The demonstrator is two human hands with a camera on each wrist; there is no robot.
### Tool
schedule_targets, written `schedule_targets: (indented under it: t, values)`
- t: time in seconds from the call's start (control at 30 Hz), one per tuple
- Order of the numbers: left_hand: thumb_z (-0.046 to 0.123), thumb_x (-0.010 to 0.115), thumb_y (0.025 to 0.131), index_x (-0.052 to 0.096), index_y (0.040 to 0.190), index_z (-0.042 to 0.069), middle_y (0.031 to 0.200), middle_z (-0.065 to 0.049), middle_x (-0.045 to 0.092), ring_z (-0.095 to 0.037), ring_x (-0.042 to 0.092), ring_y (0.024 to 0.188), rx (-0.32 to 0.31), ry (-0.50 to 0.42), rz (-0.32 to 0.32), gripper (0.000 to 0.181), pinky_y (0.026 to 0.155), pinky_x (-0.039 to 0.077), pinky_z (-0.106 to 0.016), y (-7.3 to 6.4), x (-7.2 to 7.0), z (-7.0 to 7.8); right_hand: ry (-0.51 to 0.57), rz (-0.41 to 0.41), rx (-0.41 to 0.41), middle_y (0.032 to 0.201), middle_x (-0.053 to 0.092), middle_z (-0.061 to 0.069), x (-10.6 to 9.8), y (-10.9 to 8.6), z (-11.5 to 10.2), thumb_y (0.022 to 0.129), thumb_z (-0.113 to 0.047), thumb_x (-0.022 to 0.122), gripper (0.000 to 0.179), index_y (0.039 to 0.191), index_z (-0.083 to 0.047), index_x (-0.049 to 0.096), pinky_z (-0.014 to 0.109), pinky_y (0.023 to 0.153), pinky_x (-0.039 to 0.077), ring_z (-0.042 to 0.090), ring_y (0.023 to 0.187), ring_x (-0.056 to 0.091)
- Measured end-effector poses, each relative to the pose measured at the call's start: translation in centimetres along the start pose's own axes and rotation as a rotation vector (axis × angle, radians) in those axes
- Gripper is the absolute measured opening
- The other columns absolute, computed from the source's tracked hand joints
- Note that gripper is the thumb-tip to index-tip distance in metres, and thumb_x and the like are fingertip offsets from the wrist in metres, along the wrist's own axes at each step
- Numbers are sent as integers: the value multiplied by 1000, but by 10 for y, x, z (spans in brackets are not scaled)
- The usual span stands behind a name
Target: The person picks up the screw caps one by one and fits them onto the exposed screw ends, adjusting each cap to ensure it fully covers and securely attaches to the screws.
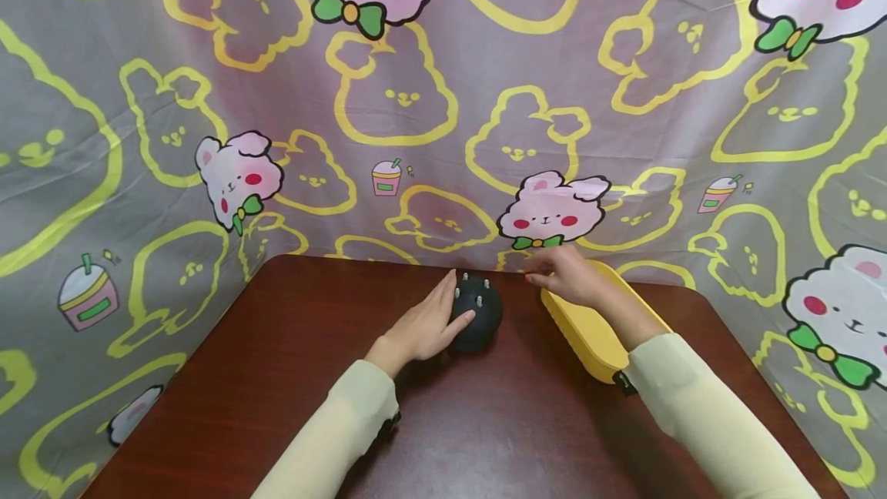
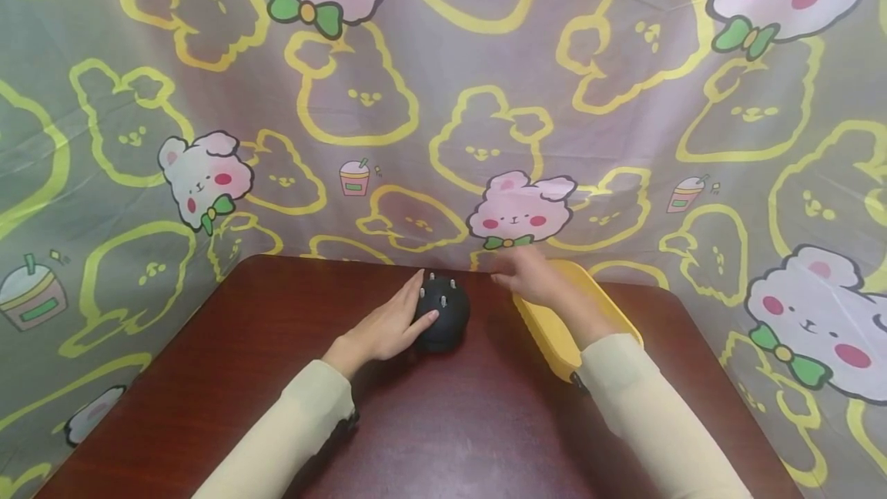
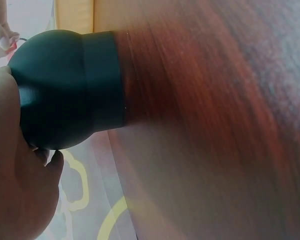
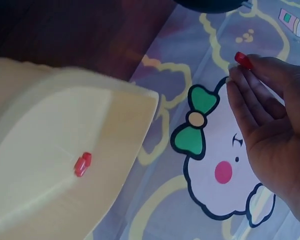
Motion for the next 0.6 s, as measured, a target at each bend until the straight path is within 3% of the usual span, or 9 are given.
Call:
schedule_targets:
  t: [0.23, 0.6]
  values:
    - [66, 29, 105, -2, 164, 6, 173, -8, 1, -17, 10, 157, -4, -1, -1, 90, 124, 23, -37, 1, 0, 0, 79, 20, -14, 92, 75, 3, 3, 4, -15, 89, -4, 77, 12, 101, -6, 78, 49, 81, 60, 19, 83, 71]
    - [67, 30, 104, 2, 164, 3, 173, -9, 2, -20, 13, 157, 2, -17, 6, 92, 123, 25, -40, 1, 0, -1, 75, 15, 11, 97, 75, 3, 11, 8, -31, 91, -11, 77, 14, 105, -7, 78, 42, 83, 60, 17, 85, 70]
Point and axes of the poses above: each hand's wrist, its own y-axis towards the middle knuckle, its own x-axis out of the palm, z = x × y, the point moved 5 cm from there along y, towards the middle knuckle
